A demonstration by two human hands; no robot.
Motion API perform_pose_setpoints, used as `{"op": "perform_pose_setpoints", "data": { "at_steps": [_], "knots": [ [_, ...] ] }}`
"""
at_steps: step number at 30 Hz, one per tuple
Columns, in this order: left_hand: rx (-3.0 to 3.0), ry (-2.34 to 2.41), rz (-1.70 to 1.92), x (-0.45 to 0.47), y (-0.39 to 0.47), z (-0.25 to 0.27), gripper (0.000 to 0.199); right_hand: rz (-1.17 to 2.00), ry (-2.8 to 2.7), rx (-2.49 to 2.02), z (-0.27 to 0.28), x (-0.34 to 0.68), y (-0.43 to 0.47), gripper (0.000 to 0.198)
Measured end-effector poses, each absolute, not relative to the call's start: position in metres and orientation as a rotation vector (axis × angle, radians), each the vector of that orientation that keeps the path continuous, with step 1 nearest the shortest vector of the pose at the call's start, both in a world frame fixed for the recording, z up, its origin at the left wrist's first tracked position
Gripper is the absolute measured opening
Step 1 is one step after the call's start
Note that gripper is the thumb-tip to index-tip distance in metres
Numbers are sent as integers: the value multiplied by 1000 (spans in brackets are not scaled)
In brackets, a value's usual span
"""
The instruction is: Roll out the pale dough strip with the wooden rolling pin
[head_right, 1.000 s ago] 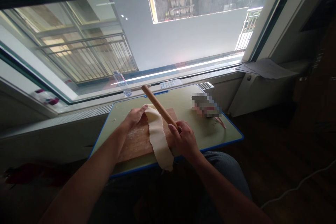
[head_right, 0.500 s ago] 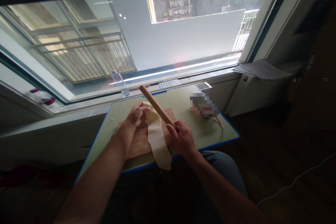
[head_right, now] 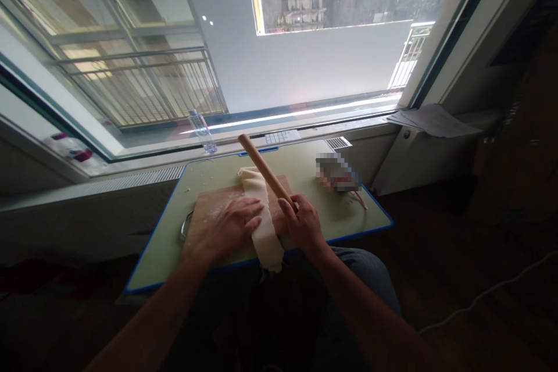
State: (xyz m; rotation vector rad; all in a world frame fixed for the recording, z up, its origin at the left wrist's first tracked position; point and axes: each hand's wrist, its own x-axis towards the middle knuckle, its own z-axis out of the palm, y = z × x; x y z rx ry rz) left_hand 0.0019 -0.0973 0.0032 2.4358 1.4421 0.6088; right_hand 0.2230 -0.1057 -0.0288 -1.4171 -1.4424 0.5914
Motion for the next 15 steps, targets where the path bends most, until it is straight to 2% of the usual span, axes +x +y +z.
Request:
{"op": "perform_pose_setpoints", "data": {
  "at_steps": [3, 7, 15],
  "knots": [
    [2426, 1518, 502, 4, -128, -4, 48, 573, -1429, -1415, -28, 223, -105, 51],
    [2435, 1579, 456, 4, -150, -8, 52, 558, -1453, -1424, -25, 229, -110, 52],
    [2559, 1465, 463, -1, -183, -23, 75, 595, -1601, -1437, -24, 251, -139, 50]
  ]
}}
